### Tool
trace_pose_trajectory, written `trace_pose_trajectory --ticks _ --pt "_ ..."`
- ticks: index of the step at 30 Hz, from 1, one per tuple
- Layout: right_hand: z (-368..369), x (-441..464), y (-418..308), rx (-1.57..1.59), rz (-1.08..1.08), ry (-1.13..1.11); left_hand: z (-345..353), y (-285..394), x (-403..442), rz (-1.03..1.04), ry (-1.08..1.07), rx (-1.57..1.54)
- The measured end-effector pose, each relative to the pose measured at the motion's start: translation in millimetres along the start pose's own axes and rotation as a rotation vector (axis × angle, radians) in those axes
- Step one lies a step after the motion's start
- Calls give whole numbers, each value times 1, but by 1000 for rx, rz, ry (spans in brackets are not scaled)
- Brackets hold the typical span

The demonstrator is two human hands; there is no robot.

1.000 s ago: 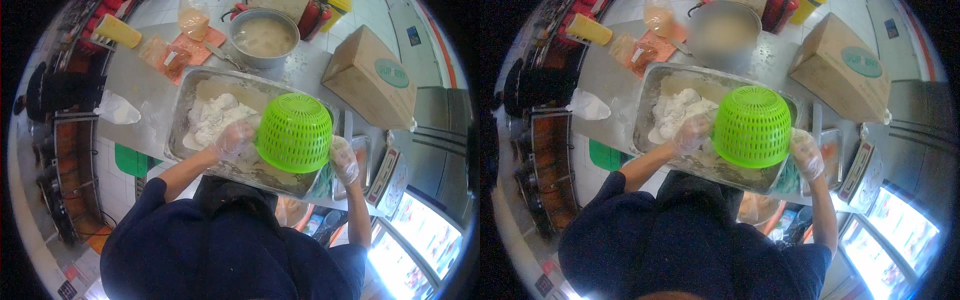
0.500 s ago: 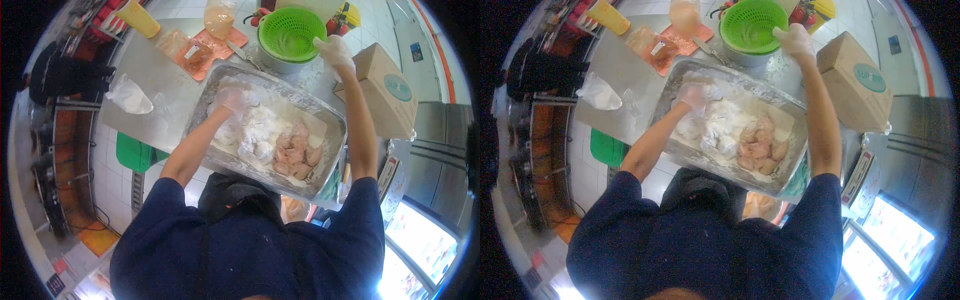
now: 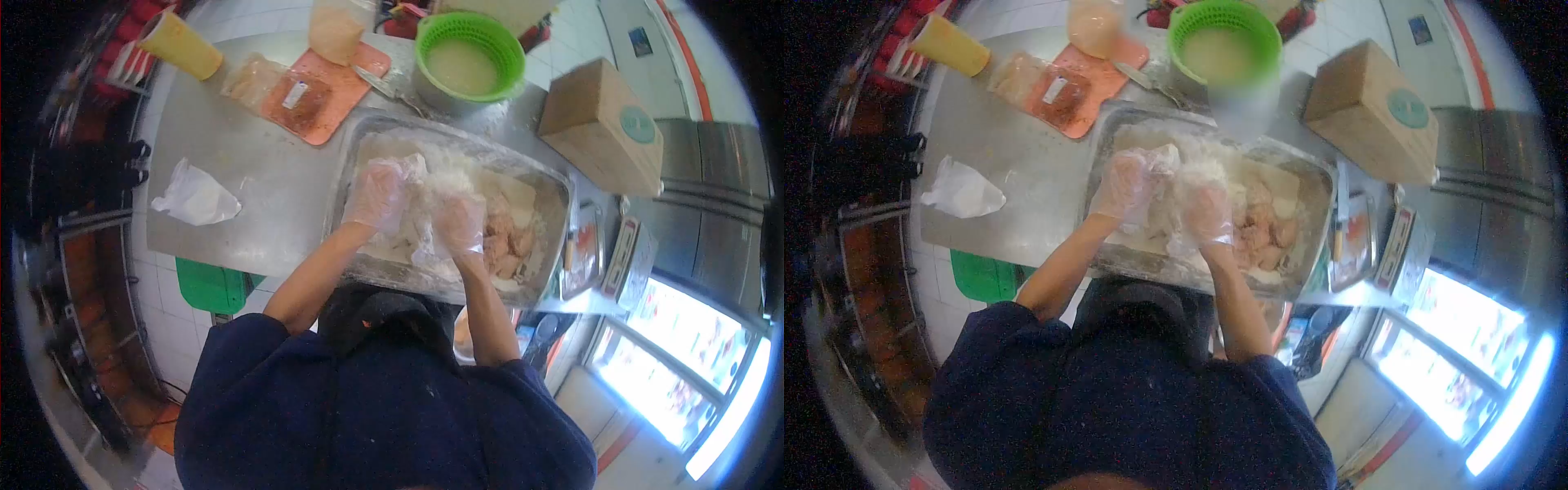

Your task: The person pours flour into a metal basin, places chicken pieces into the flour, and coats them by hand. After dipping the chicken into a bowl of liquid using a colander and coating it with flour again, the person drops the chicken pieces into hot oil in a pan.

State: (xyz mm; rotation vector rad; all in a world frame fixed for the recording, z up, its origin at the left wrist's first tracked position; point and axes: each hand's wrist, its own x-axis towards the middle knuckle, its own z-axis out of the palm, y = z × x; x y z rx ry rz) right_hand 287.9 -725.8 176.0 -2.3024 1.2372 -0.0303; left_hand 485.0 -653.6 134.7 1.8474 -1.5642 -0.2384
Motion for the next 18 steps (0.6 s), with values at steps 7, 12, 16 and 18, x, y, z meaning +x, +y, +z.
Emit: trace_pose_trajectory --ticks 7,12,16,18 --pt "-56 -5 -40 148 -184 163 -40 97 22 -364 -111 -286" --pt "-40 -6 4 -2 -218 85 -58 105 13 -508 110 -507" --pt "-100 -2 4 -102 -276 12 10 12 5 -238 -130 204" --pt "-155 25 -12 280 -299 52 14 9 17 -247 -641 195"
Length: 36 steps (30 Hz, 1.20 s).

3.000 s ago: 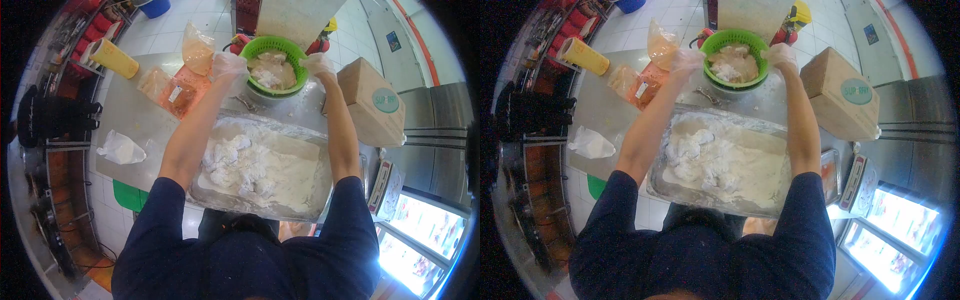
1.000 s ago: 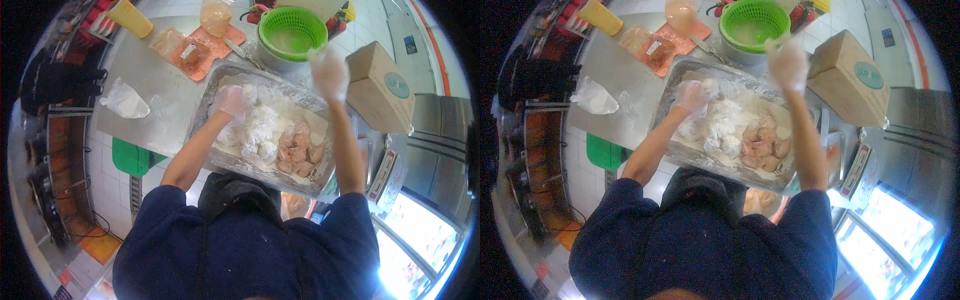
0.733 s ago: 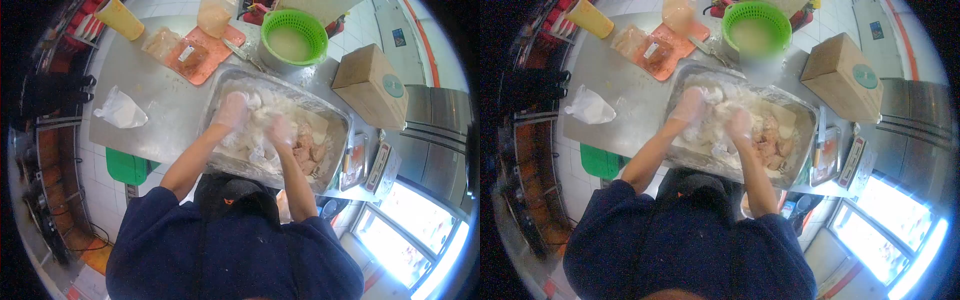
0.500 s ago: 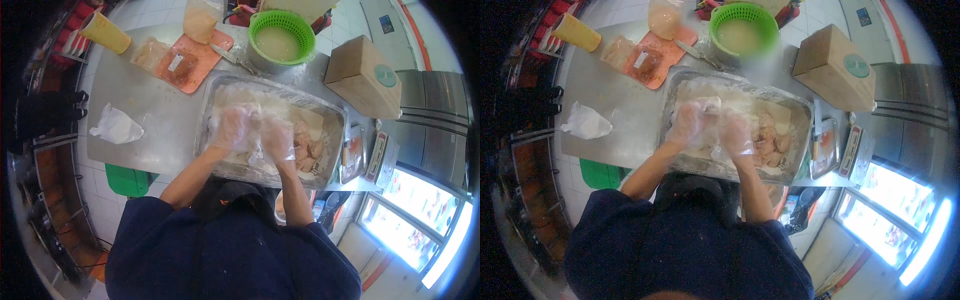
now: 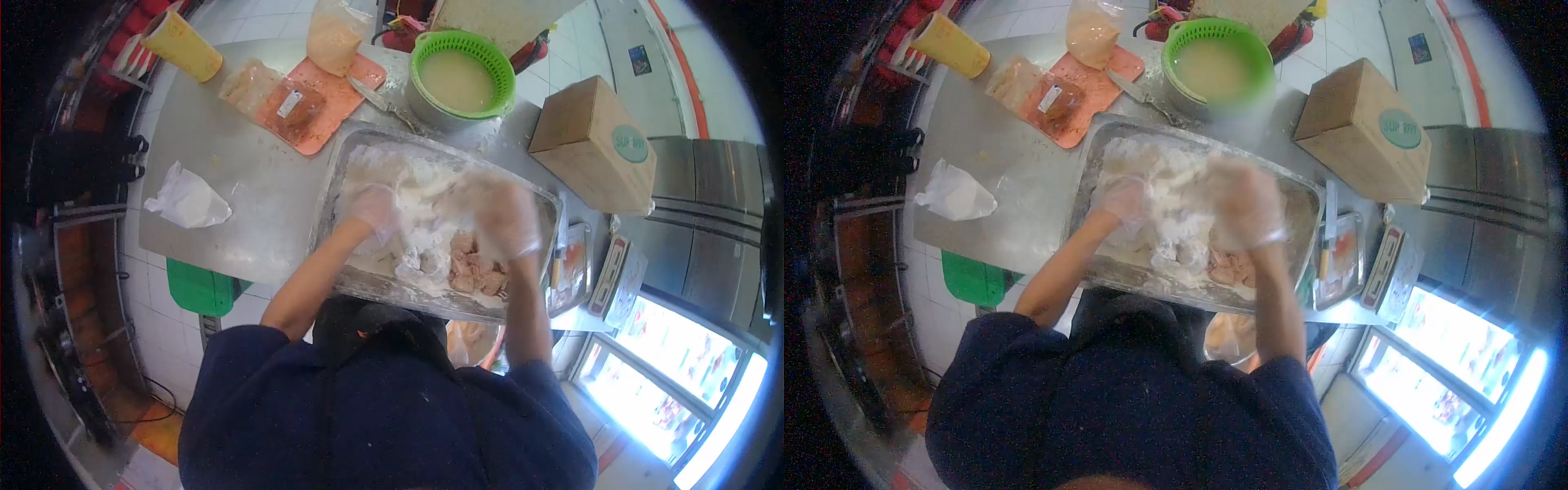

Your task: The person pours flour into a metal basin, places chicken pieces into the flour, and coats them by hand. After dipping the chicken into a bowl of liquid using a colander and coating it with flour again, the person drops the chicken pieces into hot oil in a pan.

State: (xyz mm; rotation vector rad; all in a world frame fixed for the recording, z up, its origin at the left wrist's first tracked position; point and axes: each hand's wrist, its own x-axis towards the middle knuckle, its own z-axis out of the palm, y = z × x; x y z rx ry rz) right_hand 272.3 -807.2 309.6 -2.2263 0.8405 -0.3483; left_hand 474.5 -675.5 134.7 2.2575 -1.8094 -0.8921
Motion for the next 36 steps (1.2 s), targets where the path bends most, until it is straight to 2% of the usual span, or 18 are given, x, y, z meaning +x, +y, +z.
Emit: trace_pose_trajectory --ticks 1,3,4,6,9,12,13,15,17,19,20,21,22,25,27,31,34,36 --pt "-20 19 -11 190 -33 12 19 -8 1 -8 10 -8" --pt "-50 72 -31 -79 -119 81 60 -32 17 119 59 61" --pt "-57 101 -23 -113 -155 66 35 -17 5 112 76 60" --pt "-60 167 -1 -271 -179 -22 -29 28 -45 -50 -130 78" --pt "-33 246 31 -578 -100 -152 5 17 -59 -237 -2 40" --pt "2 284 84 -736 -148 -141 -1 6 -65 -251 -31 46" --pt "7 277 91 -728 -147 -148 -3 3 -67 -258 -40 47" --pt "15 259 104 -668 -165 -54 -10 -3 -69 -16 7 117" --pt "25 192 70 -558 -201 333 -36 15 -72 -121 45 -4" --pt "41 98 21 -503 1 -47 -35 16 -68 -224 70 -121" --pt "69 53 36 -467 -212 -94 -22 9 -60 -247 97 -131" --pt "84 8 30 -637 -138 -331 -14 4 -54 -269 125 -140" --pt "102 -31 21 -558 59 -401 -18 7 -53 -268 112 -142" --pt "155 -101 57 -425 297 -421 -25 13 -60 -360 221 -300" --pt "151 -114 59 -432 418 -350 -15 6 -65 -216 238 -313" --pt "136 -115 57 -425 462 -295 -3 24 -78 -110 381 -385" --pt "120 -110 66 -308 534 -394 -26 43 -92 -181 345 -424" --pt "70 -98 24 -275 420 -221 -26 51 -90 -285 500 -417"
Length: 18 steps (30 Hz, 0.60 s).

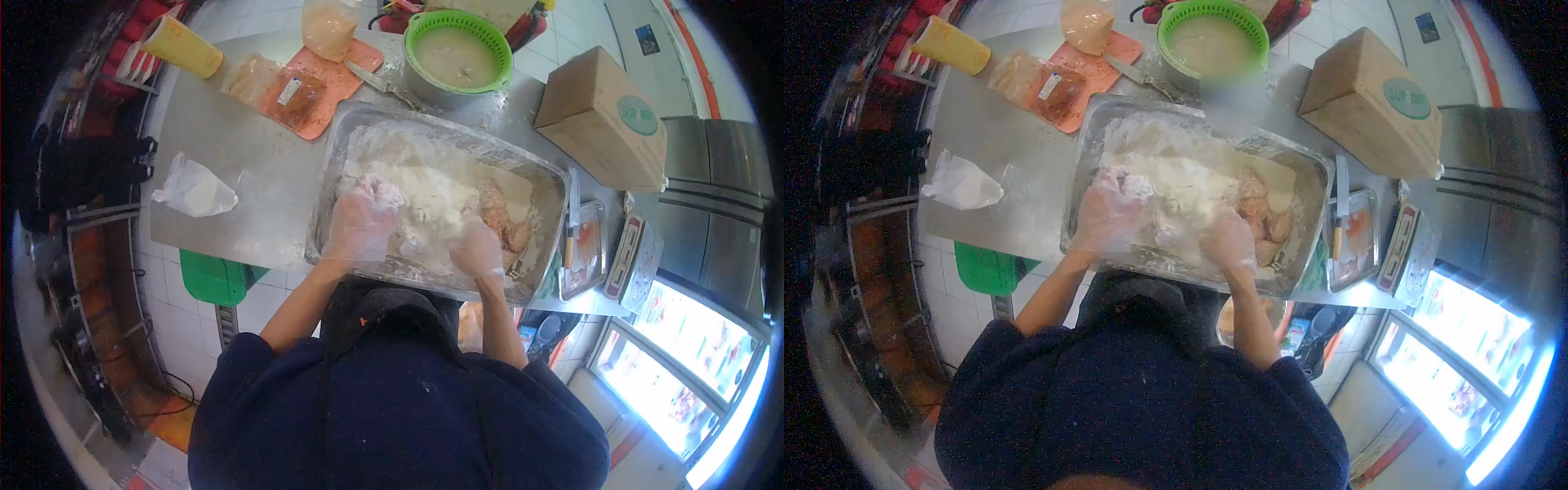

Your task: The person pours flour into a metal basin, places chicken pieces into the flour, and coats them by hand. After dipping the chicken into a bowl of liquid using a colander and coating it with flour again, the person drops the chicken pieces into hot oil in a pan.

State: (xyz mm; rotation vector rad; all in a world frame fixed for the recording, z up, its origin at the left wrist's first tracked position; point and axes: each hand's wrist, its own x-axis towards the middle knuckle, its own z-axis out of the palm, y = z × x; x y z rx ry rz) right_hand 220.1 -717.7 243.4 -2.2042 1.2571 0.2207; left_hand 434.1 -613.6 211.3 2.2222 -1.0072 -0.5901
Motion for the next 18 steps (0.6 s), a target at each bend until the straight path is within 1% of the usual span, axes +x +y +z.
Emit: trace_pose_trajectory --ticks 1,3,4,6,7,9,10,11,12,13,14,15,16,18 --pt "3 5 -1 -2 -8 -8 4 0 0 -11 5 2" --pt "15 12 -5 -12 16 -65 14 -1 -3 37 -308 125" --pt "17 17 -7 -18 6 -50 16 2 0 46 -292 122" --pt "25 21 -15 225 -102 254 18 8 -4 174 -173 -51" --pt "27 13 -19 227 -89 249 23 9 -14 171 -187 -50" --pt "18 23 -29 238 -328 100 36 18 -8 141 -123 -226" --pt "21 34 -25 188 -307 -35 40 24 -6 149 -111 -227" --pt "19 44 -19 183 -317 -29 43 31 -6 39 -36 -360" --pt "12 52 -14 222 -221 -140 44 34 -7 -72 38 -493" --pt "5 59 -7 259 -121 -248 39 34 -9 -67 44 -498" --pt "4 72 10 247 -132 -240 33 36 -8 21 130 -567" --pt "-11 76 17 256 -147 -186 28 39 -3 106 220 -633" --pt "-36 82 14 281 -179 -98 25 41 3 103 227 -640" --pt "-91 102 -2 290 -291 120 23 44 14 -178 166 -612"
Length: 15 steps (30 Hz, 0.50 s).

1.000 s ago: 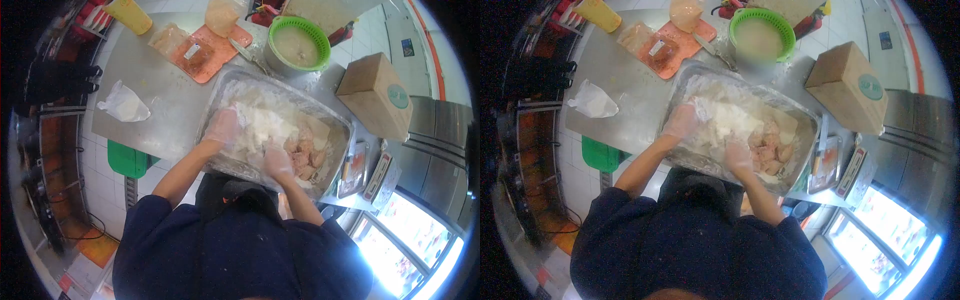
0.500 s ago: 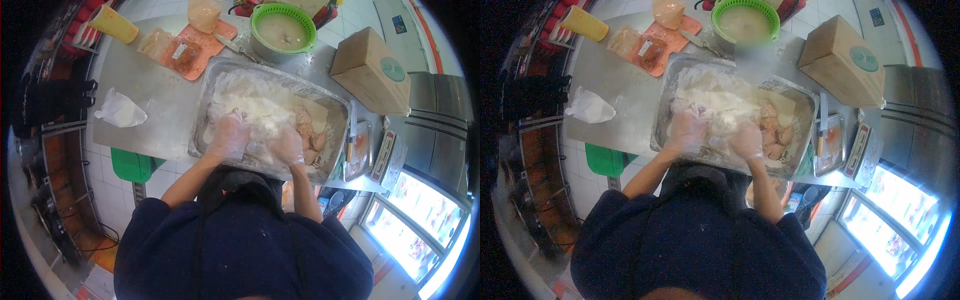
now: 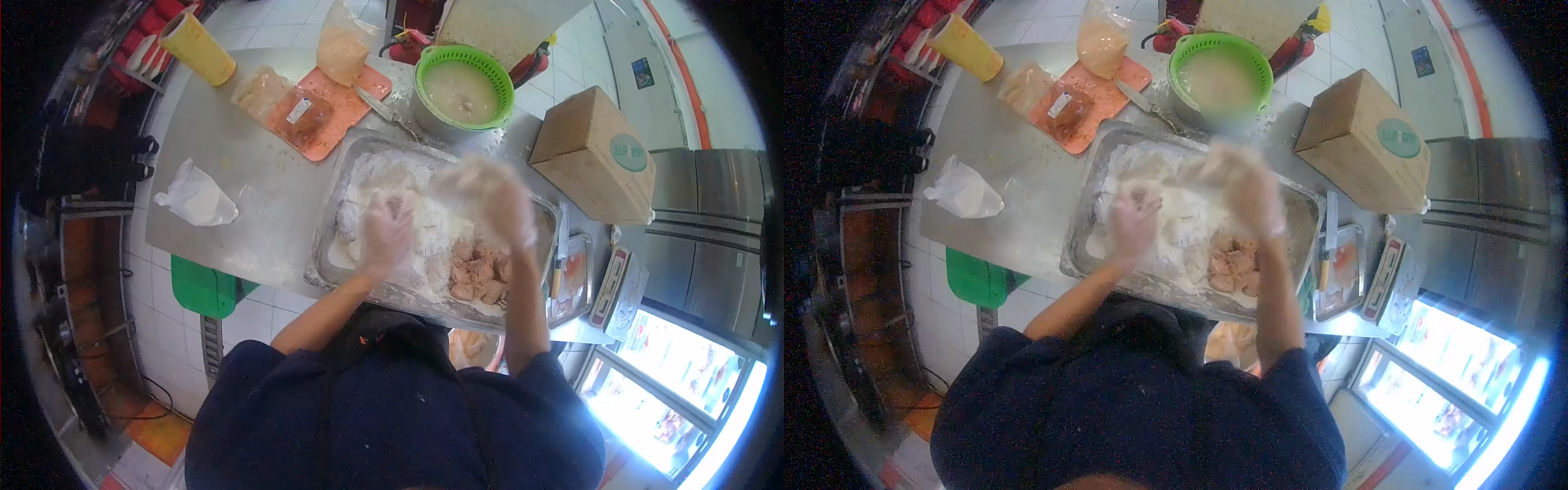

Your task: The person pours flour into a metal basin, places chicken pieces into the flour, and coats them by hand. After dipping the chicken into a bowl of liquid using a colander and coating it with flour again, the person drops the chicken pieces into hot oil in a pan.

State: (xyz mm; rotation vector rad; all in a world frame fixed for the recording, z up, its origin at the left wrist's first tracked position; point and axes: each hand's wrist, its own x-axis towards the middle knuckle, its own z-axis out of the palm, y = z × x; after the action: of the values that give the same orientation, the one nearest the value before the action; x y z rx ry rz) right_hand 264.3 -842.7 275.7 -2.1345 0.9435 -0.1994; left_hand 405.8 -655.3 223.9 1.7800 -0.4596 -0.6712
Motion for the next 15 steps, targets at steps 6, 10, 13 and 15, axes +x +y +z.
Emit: trace_pose_trajectory --ticks 6,10,13,15 --pt "-60 180 -43 -457 -111 146 86 -93 8 442 -498 942" --pt "-30 286 55 -779 -239 31 114 -119 -3 301 -549 1071" --pt "-19 250 26 -436 73 292 89 -91 -8 69 -700 960" --pt "-10 172 -27 -374 102 246 35 -49 -21 115 -669 836"
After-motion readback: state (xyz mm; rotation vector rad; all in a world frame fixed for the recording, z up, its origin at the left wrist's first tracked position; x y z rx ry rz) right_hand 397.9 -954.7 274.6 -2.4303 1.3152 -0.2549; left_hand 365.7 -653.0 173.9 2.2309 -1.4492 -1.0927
